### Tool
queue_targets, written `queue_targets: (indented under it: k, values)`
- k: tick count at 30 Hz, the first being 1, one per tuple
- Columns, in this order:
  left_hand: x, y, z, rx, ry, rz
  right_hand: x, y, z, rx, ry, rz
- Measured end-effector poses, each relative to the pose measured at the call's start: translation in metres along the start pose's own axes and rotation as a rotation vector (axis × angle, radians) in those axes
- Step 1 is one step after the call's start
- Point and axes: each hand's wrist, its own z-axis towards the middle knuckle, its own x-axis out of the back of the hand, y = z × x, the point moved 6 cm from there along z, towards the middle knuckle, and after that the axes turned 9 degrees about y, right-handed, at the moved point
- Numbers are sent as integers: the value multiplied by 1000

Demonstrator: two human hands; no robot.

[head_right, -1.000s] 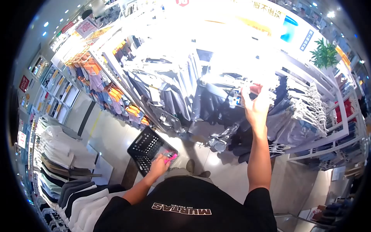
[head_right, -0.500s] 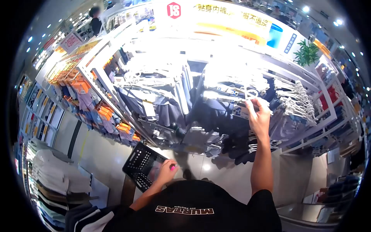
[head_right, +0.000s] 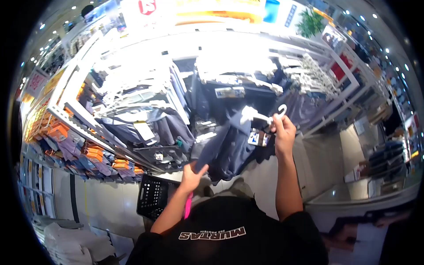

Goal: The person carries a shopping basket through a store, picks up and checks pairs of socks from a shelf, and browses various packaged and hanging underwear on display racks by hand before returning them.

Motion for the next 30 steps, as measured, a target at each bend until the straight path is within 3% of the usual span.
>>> queue_targets:
  k: [5, 12, 15, 16, 17, 19, 21, 23, 29, 30]
  values:
    - [8, 26, -3, 11, -42, -533, 20, 35, -2, -179, 71, -30]
    - [-4, 36, -8, 45, -12, -523, 27, 66, -2, -269, 62, 24]
    - [-21, 65, -29, 60, -251, -528, 30, 81, -4, -379, 120, 274]
    - [-28, 59, -37, 113, -409, -471, 32, 89, -6, -453, 203, 352]
    - [-35, 74, -46, 124, -576, -261, 8, 56, -19, -544, 444, 347]
    - [-56, 102, -54, -201, -739, -67, 29, 132, 9, -582, -245, 909]
    - [-75, 95, -58, -75, -812, -110, 4, 100, -2, -695, -172, 988]
    - [-82, 74, -56, 4, -779, -140, -2, 93, 3, -751, -273, 1077]
    - [-78, 31, -46, 99, -681, -114, 1, 78, -3, -744, -197, 1078]
    - [-76, 25, -44, 107, -658, -70, -1, 79, -4, -702, -279, 1115]
